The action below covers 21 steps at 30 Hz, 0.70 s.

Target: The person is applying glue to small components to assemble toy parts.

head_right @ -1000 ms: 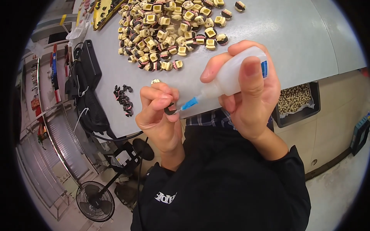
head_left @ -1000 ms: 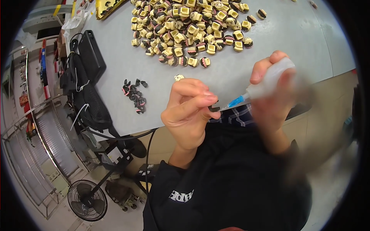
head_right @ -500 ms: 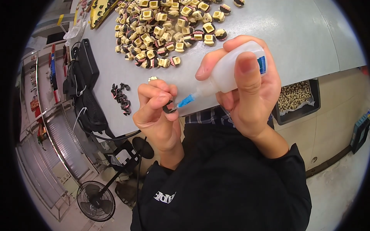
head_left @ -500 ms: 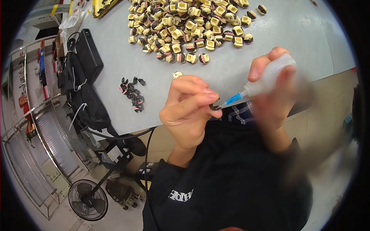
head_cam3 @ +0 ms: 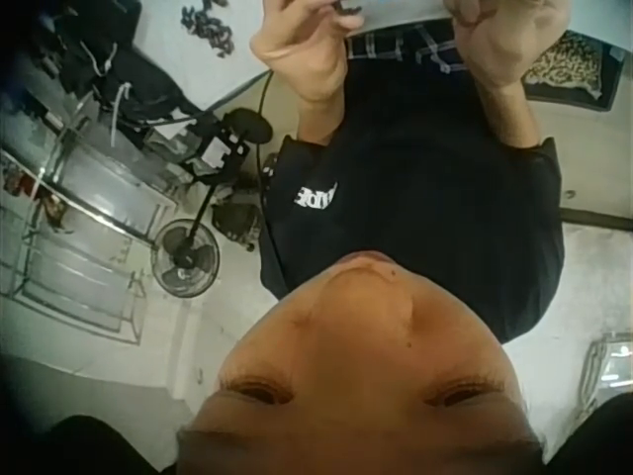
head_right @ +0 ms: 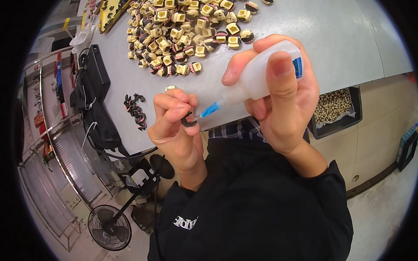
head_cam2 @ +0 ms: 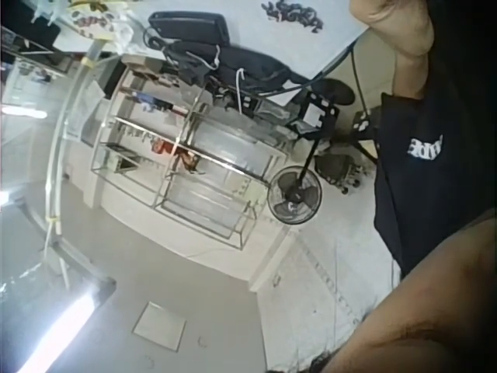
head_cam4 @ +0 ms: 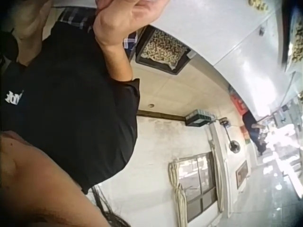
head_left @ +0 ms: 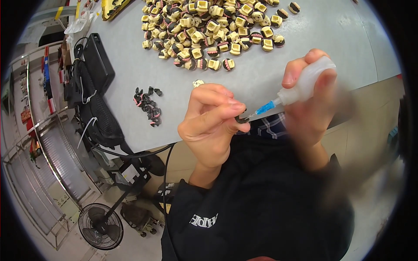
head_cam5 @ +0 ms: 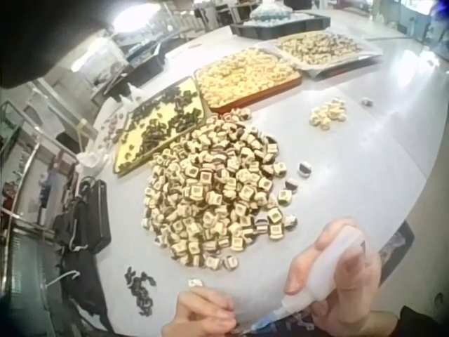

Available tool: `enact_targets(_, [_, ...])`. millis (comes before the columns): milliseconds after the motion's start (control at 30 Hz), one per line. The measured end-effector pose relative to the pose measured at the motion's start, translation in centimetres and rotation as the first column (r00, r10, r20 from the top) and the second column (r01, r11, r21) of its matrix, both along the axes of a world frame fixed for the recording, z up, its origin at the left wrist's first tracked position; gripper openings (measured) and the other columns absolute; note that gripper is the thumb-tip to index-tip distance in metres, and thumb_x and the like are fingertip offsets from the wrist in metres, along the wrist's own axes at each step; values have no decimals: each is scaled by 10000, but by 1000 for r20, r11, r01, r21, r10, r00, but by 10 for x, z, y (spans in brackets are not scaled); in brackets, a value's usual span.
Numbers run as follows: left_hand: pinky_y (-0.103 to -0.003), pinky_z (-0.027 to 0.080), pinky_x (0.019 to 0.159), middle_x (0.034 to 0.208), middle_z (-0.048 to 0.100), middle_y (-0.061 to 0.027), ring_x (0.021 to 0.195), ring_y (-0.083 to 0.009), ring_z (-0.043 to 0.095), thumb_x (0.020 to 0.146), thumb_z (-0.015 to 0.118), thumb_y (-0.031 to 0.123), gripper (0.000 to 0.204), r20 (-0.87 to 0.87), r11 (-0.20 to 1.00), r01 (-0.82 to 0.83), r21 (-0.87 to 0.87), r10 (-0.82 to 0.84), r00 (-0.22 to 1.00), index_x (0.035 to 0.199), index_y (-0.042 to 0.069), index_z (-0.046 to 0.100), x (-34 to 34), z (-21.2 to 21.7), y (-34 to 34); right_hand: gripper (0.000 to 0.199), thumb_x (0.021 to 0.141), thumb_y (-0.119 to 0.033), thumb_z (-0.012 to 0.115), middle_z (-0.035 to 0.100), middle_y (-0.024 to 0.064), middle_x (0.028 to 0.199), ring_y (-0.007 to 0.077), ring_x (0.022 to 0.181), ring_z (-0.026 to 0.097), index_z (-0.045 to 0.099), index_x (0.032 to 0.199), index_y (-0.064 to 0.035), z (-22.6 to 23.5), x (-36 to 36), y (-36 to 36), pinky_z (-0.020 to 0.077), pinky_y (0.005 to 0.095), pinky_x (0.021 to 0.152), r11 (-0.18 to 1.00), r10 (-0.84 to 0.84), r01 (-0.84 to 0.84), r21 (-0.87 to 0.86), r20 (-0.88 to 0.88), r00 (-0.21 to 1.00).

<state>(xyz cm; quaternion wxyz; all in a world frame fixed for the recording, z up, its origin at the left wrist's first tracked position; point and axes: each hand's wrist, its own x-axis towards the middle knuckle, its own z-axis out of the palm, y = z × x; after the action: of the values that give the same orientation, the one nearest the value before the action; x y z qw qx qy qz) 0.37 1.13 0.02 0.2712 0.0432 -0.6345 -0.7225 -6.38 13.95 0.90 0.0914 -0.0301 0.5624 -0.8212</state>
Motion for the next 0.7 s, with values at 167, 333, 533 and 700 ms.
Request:
enact_targets(167, [-266,450,654,837,525,-43,824,-194,486,543,769,-4,306,15,998,7,-56,-6,1000,831,39,678,0,1,-1,469,928,-463,312,484,48,750,81,645,374,390,1084,-28,1,0,1,282,179,584,1000,20,-20,-17,5,1000])
enact_targets(333, [-268,448,662,838,530,-41,825,-196,486,536,770,-5,311,6,999,0,-50,1,1000,829,44,680,0,0,-1,467,930,-460,307,479,48,751,78,655,370,390,1088,-29,-4,0,1,279,179,596,999,24,-25,-42,-26,999])
enact_targets(533, [-273,445,673,839,538,-41,831,-197,486,532,776,9,309,4,1000,-14,-7,14,1000,825,49,683,0,0,1,460,933,-456,301,476,46,757,77,664,362,390,1089,-33,-4,0,2,278,182,612,1000,3,-4,-30,-29,1000])
enact_targets(700, [-275,443,679,837,545,-40,835,-199,488,532,779,21,309,3,999,-12,-41,13,1000,824,51,685,1,-1,0,455,936,-451,293,474,44,765,78,664,357,389,1092,-34,-4,0,2,278,184,619,998,6,-7,-61,-25,1000])
